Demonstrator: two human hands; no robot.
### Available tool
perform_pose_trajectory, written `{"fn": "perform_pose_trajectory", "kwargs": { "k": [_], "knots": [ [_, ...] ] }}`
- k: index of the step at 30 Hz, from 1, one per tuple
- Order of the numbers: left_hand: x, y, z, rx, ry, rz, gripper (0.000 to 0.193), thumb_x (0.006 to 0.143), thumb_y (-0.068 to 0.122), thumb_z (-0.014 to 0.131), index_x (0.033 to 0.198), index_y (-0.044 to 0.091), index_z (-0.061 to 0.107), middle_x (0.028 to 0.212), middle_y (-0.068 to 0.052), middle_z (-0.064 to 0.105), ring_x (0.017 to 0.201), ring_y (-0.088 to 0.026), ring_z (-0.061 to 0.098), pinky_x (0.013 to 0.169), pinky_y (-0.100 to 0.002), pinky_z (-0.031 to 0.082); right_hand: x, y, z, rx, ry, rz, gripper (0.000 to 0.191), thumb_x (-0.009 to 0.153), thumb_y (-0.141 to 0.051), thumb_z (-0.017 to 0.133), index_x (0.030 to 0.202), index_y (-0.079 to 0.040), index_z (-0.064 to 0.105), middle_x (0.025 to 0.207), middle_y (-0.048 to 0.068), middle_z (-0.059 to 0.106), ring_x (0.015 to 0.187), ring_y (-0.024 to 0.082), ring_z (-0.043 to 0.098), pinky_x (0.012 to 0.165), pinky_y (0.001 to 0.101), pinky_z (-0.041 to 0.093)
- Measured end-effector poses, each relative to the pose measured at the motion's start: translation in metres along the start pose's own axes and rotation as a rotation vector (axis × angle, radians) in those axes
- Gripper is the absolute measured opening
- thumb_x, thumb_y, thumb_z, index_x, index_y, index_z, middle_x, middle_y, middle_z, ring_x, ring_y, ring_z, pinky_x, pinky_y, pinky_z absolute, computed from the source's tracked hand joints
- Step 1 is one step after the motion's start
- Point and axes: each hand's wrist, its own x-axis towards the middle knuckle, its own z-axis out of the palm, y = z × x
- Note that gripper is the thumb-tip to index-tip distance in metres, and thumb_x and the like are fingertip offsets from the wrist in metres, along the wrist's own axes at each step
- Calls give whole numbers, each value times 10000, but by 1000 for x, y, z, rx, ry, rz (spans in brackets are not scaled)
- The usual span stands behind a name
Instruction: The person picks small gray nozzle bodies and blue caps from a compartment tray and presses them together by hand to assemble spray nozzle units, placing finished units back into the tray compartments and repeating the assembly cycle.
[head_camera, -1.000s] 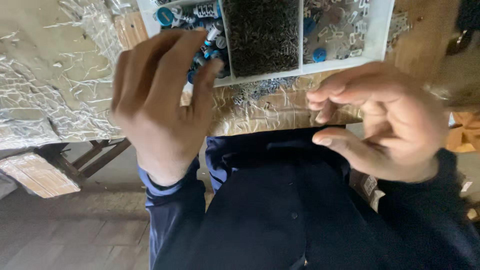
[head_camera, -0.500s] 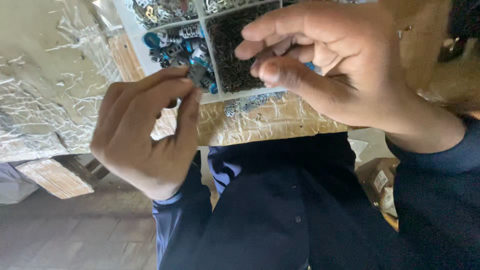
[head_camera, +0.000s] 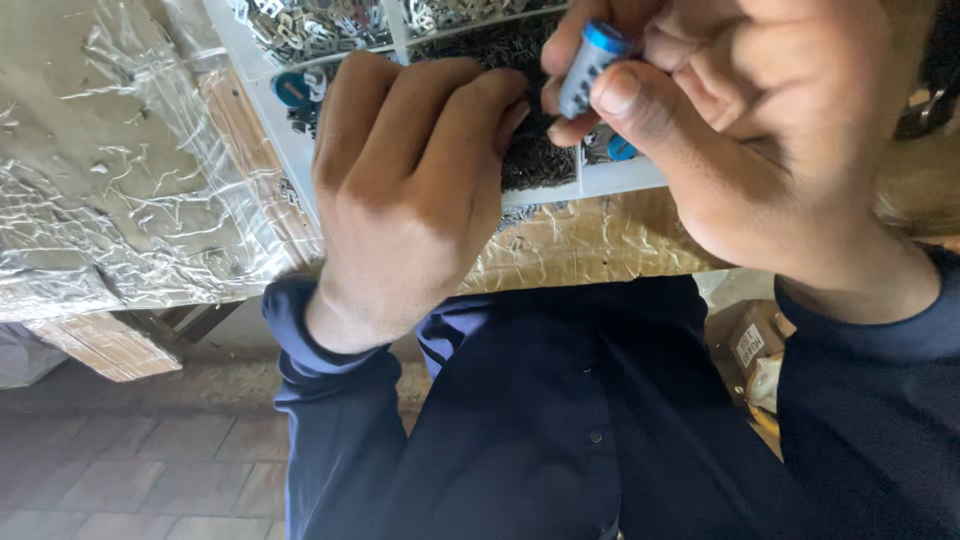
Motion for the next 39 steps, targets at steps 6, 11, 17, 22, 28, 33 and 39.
{"fn": "perform_pose_trajectory", "kwargs": {
  "k": [6, 11, 17, 22, 28, 33, 39],
  "knots": [
    [-12, -11, 3, -233, 62, -53, 188, 1005, 46, 850, 1137, 52, 716, 1084, -46, 680, 941, -222, 606, 800, -323, 499, 6, 8, 4, 15, -9, -66, 234, 1043, 140, 608, 1227, 156, 465, 1253, 310, 610, 1026, 259, 729, 871, 278, 665],
    [-11, -17, -1, -340, 67, -60, 165, 1021, 63, 841, 1132, 47, 719, 1066, -48, 701, 967, -214, 613, 824, -328, 503, 9, 10, 7, -101, -33, -132, 387, 900, 129, 741, 1183, 197, 486, 1175, 342, 609, 805, 187, 707, 774, 264, 627],
    [-11, -24, 8, -554, 146, -14, 187, 982, 128, 864, 1100, 48, 742, 1065, -71, 733, 933, -184, 636, 791, -316, 511, 10, 22, 3, -178, -36, -254, 422, 852, -5, 843, 1154, 180, 613, 1019, 224, 689, 639, 82, 604, 602, 235, 479],
    [-16, -25, 9, -595, 123, -33, 172, 997, 137, 857, 1113, 55, 760, 1076, -85, 747, 941, -184, 648, 806, -311, 521, 10, 25, 0, -259, -67, -329, 381, 830, 4, 824, 1113, 172, 630, 1053, 296, 681, 599, 89, 583, 502, 195, 422],
    [-16, -24, 9, -562, 126, -58, 156, 993, 127, 851, 1100, 51, 767, 1055, -90, 756, 938, -196, 656, 800, -315, 524, 7, 33, 5, -179, -40, -355, 372, 895, 20, 812, 1117, 175, 558, 1099, 317, 648, 869, 263, 768, 716, 270, 642],
    [-16, -24, 9, -576, 131, -46, 192, 959, 150, 870, 1075, 34, 770, 1036, -103, 757, 935, -204, 661, 789, -326, 524, 7, 32, 3, -155, -79, -338, 362, 887, 24, 806, 1124, 161, 569, 1111, 321, 639, 823, 223, 761, 650, 202, 606],
    [-18, -24, 8, -589, 119, -54, 183, 964, 173, 872, 1055, 42, 782, 1037, -100, 767, 915, -190, 670, 761, -310, 541, 8, 28, 2, -204, -98, -318, 328, 856, 8, 818, 1110, 128, 649, 1113, 299, 674, 671, 97, 630, 564, 197, 501]
  ]
}}
